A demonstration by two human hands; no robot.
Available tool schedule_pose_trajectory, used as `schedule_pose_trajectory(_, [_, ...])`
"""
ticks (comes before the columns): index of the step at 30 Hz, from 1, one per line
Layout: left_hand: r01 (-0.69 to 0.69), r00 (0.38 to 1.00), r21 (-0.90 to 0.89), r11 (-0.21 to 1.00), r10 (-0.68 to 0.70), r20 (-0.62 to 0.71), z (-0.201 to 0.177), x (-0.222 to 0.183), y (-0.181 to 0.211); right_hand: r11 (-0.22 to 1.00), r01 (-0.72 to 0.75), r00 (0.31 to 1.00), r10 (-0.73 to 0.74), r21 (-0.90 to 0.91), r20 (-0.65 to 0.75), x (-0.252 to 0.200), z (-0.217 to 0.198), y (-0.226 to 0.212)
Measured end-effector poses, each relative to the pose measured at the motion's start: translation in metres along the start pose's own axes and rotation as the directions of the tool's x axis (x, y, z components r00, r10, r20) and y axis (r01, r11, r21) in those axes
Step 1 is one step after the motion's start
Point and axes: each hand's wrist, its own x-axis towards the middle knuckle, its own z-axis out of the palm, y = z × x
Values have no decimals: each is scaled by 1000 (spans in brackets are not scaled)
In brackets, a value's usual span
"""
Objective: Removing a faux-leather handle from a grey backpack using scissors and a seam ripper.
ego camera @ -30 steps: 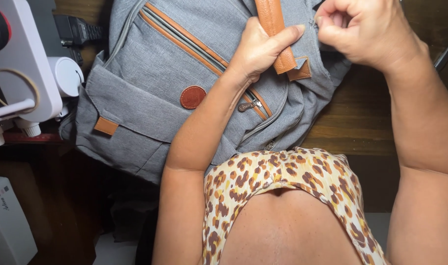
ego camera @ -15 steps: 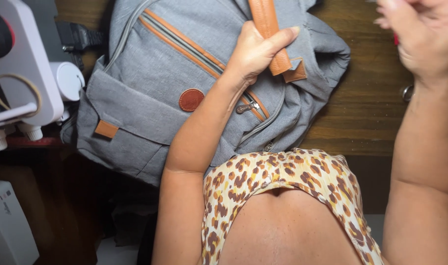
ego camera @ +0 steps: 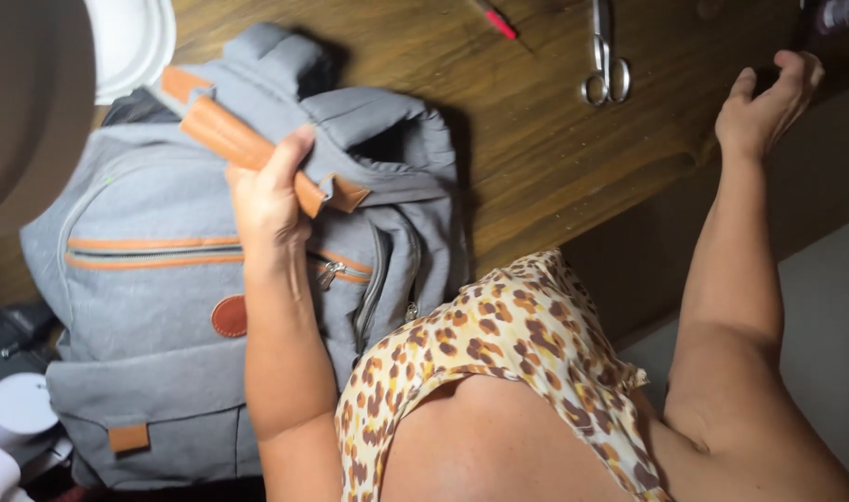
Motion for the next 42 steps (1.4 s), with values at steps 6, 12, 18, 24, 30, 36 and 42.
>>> schedule_pose_trajectory(6, [27, 999, -60, 998, -28, -24, 1, 0, -2, 994, -11, 999, 6, -106, -44, 4, 24, 32])
schedule_pose_trajectory(12, [-29, 1000, -68, 997, 29, -5, -7, 9, -16, 971, 76, 992, -97, 225, 84, 35, 32, -120])
schedule_pose_trajectory(18, [-54, 994, -187, 981, 71, 82, -12, 4, -13, 989, 132, 890, -148, 66, 431, 21, 12, -183])
schedule_pose_trajectory(24, [50, 986, -184, 982, -20, 165, -17, -1, 1, 993, 120, 734, -77, -17, 675, -30, -61, -205])
schedule_pose_trajectory(30, [49, 985, -132, 990, -26, 172, -18, -3, 5, 991, 4, 640, 100, -133, 762, -56, -90, -226])
schedule_pose_trajectory(36, [34, 979, -223, 974, 12, 204, -17, 1, -8, 962, -81, 515, 265, -262, 815, -55, -107, -264])
schedule_pose_trajectory(42, [37, 980, -199, 979, 3, 197, -19, 1, -7, 954, -157, 493, 301, -256, 817, -63, -115, -267])
